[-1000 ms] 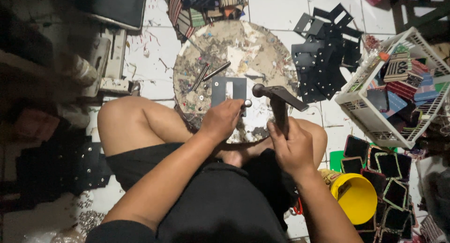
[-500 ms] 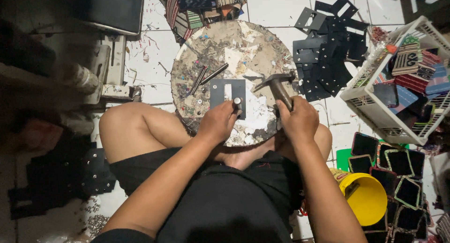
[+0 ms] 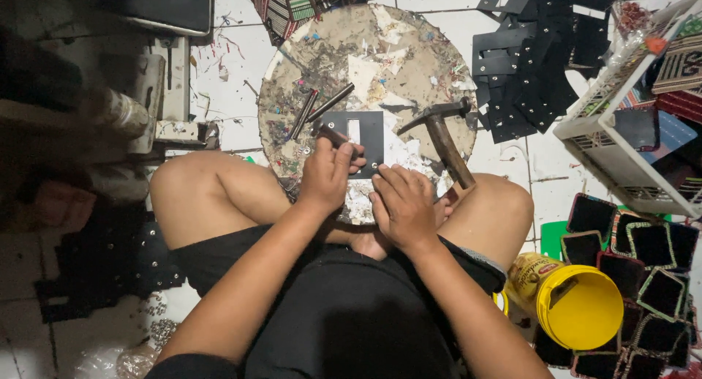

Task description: Attaching metal hardware to leather pieces using a hammer and punch tool.

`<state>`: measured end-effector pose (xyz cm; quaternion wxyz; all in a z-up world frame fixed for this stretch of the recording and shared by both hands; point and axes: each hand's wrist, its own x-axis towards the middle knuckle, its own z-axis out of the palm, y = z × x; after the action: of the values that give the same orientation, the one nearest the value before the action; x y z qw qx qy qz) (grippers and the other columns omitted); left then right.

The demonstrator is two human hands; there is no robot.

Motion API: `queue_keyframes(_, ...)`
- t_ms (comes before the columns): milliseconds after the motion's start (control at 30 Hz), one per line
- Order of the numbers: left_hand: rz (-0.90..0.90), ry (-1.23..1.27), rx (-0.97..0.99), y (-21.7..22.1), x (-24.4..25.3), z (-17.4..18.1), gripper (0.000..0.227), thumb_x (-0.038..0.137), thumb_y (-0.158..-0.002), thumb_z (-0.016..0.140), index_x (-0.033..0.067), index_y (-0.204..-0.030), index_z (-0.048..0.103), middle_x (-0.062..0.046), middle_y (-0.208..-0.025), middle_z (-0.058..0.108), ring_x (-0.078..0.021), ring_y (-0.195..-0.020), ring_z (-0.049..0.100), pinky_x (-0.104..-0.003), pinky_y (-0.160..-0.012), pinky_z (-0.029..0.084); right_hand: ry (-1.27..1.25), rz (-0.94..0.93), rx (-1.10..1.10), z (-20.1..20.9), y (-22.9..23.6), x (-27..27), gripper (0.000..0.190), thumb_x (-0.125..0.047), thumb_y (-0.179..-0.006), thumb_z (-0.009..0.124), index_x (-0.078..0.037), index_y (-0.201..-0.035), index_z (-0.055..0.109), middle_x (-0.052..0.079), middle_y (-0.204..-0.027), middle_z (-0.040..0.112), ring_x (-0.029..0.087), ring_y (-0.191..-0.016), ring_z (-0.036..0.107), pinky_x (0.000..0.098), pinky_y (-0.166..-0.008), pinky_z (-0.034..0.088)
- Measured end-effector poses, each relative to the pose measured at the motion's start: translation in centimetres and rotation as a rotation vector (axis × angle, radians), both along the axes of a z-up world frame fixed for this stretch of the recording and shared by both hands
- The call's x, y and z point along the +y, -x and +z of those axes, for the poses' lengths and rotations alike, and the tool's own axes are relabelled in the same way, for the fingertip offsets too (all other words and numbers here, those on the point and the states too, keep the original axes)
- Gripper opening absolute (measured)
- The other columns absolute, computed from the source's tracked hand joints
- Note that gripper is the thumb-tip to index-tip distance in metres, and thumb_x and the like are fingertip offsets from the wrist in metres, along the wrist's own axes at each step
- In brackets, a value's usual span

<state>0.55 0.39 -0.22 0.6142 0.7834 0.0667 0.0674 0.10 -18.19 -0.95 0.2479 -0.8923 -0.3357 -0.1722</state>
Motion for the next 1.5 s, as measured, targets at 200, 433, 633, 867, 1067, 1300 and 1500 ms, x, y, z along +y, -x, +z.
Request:
queue_keyframes(200,0.044,0.199,-0.125,0.9,0.7,0.5,0.028,0.022,-0.11,0.043,-0.0045,-0.119,0.048,-0.027,-0.105,0.075,-0.0335,-0.089,0.078,-0.038,-0.076,0.067,0.013,-0.016,0.025,-0.3,0.1,0.0,0.025,-0.027,-0.097,0.068,-0.014,-0.118,0.073,0.007,-0.127,0.07,0.028,-0.123,0.063,0.0495,-0.107,0.04)
queue_keyframes(433,0.245,0.372,-0.181,4.6,7.5,1.1,0.029,0.029,-0.108,0.045,0.0049,-0.124,0.047,-0.007,-0.085,0.067,-0.0119,-0.074,0.068,-0.022,-0.068,0.06,-0.016,-0.018,0.058,-0.2,0.0,-0.1,0.027,-0.029,-0.097,0.07,-0.014,-0.119,0.073,0.006,-0.126,0.071,0.027,-0.122,0.063,0.0472,-0.108,0.039)
queue_keyframes(633,0.408,0.075,-0.156,10.4,15.7,-0.3,0.029,0.027,-0.106,0.044,0.0009,-0.106,0.056,-0.005,-0.057,0.051,-0.0138,-0.046,0.05,-0.024,-0.042,0.041,-0.054,-0.002,0.074,1.4,-1.5,0.7,0.027,-0.028,-0.093,0.077,-0.015,-0.116,0.073,0.003,-0.117,0.071,0.025,-0.111,0.066,0.0429,-0.1,0.043)
queue_keyframes(867,0.636,0.021,-0.106,17.6,20.0,-4.3,0.026,0.027,-0.102,0.046,0.0032,-0.098,0.057,-0.007,-0.051,0.046,-0.0173,-0.041,0.048,-0.026,-0.04,0.038,-0.073,0.183,0.144,3.0,-3.3,6.1,0.013,-0.02,-0.095,0.077,-0.016,-0.107,0.077,-0.001,-0.09,0.07,0.022,-0.085,0.066,0.0365,-0.082,0.045)
queue_keyframes(1067,0.768,-0.018,-0.057,24.0,21.4,-6.5,0.026,0.028,-0.102,0.042,0.0054,-0.097,0.055,-0.005,-0.052,0.046,-0.0162,-0.041,0.048,-0.025,-0.041,0.037,0.097,0.277,0.133,2.9,-3.1,9.6,0.021,-0.024,-0.09,0.079,-0.018,-0.11,0.076,0.0,-0.086,0.067,0.023,-0.081,0.065,0.0373,-0.078,0.045)
queue_keyframes(1300,1.078,-0.29,0.403,36.7,27.3,-7.6,0.056,0.041,-0.119,0.035,0.0088,-0.081,0.059,-0.016,-0.064,0.055,-0.035,-0.063,0.056,-0.046,-0.069,0.042,-0.079,0.459,0.187,1.2,-3.6,7.7,0.015,-0.005,-0.09,0.081,-0.005,-0.104,0.077,0.015,-0.086,0.07,0.039,-0.082,0.068,0.0463,-0.079,0.049)
queue_keyframes(1500,1.469,-0.062,0.68,45.3,25.1,-5.9,0.014,0.022,-0.096,0.053,0.0166,-0.107,0.059,-0.007,-0.09,0.067,-0.0245,-0.075,0.064,-0.042,-0.068,0.046,-0.122,0.26,0.07,-3.4,-6.2,-1.6,0.005,0.006,-0.119,0.08,0.009,-0.122,0.081,0.023,-0.112,0.077,0.034,-0.095,0.07,0.0422,-0.088,0.054)
